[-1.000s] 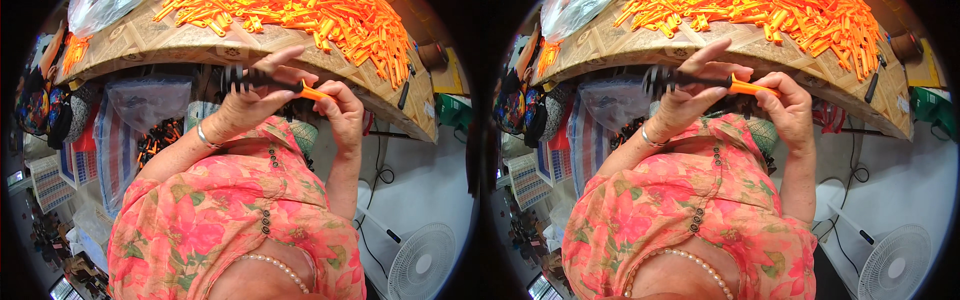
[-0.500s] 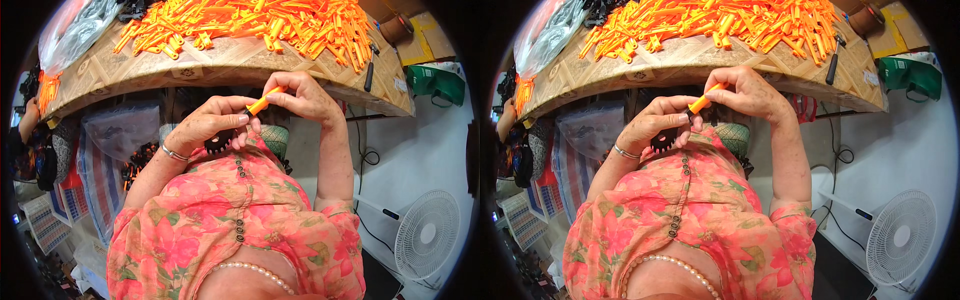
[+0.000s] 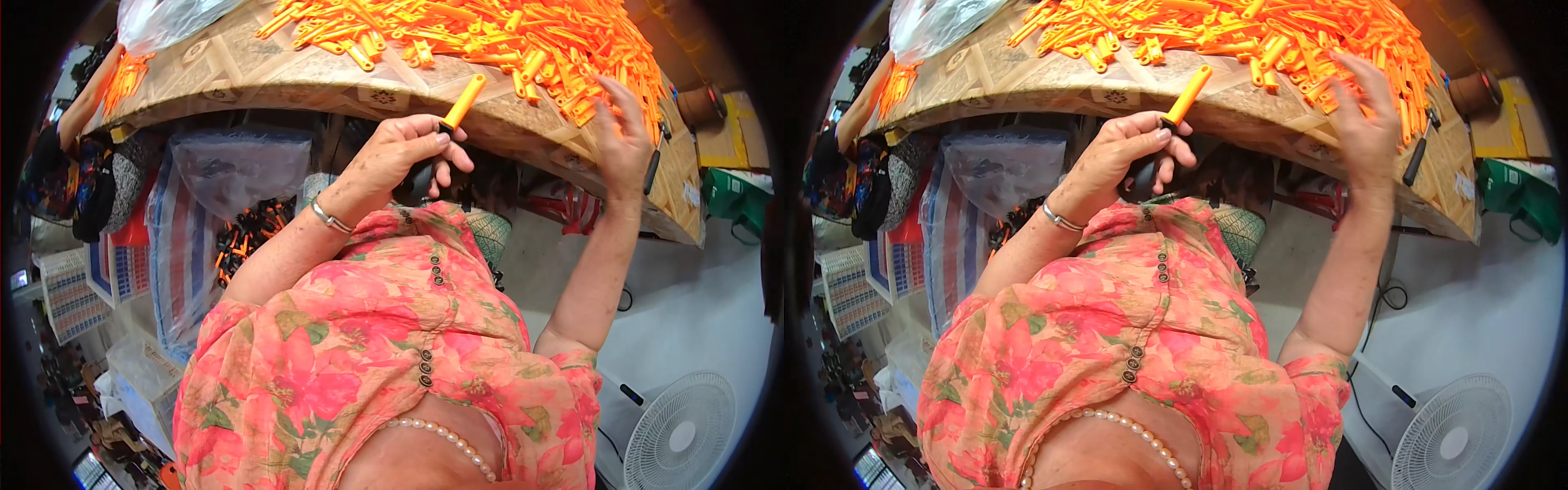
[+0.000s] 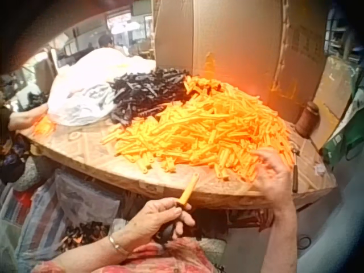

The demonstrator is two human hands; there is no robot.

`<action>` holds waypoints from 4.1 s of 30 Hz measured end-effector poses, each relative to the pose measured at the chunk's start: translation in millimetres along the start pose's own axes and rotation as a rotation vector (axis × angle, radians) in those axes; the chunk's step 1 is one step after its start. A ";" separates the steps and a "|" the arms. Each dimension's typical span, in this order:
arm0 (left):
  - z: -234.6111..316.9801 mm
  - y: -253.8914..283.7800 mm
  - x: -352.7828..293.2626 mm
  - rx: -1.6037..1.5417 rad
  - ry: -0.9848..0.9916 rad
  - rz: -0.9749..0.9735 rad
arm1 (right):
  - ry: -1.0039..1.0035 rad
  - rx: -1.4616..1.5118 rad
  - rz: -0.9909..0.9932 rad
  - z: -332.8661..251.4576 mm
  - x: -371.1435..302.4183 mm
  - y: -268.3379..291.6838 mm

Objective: The person inserts orange plastic rods into black plastic handles and uses a hammer to secure them. They repeat this process for multiple units, placing finished assemblies on a wooden table. A second person works in the background.

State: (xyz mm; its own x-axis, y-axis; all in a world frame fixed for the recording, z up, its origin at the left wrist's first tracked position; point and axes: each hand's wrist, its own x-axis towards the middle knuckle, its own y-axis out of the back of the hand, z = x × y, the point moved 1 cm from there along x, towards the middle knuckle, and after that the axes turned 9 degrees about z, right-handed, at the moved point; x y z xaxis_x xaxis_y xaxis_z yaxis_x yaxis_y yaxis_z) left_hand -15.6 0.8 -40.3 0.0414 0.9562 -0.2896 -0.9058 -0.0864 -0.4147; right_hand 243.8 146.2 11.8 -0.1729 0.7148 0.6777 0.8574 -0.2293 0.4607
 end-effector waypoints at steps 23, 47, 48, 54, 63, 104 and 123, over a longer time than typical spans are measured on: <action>17.2 -14.6 20.7 0.116 0.095 0.249 | -0.488 0.011 -0.126 6.9 -57.0 53.8; 22.6 -11.0 24.9 0.108 0.142 0.248 | 0.144 0.091 -0.182 -67.5 -79.3 -18.8; 24.3 -12.0 25.0 0.103 0.143 0.248 | 0.130 0.049 -0.232 -65.6 -80.2 -19.7; 25.4 -13.2 25.3 0.101 0.143 0.253 | 0.070 -0.058 -0.381 -56.7 -80.1 -20.4; 22.6 -11.6 25.2 0.093 0.135 0.254 | 0.040 -0.066 -0.351 -55.9 -74.8 -32.8; 22.6 -2.5 30.4 0.125 0.088 0.263 | 0.032 0.035 -0.305 -74.2 -106.7 -23.8; 18.7 -2.7 35.0 0.167 0.097 0.292 | 0.096 -0.042 -0.303 -78.4 -98.2 -29.6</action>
State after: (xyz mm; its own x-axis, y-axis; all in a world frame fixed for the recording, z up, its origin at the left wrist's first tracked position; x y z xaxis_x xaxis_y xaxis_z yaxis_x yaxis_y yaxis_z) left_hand -19.6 39.8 -33.2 -0.1968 0.8663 -0.4591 -0.9416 -0.2975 -0.1577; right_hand 197.4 31.0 -23.4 -0.4638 0.6895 0.5563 0.7396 -0.0442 0.6716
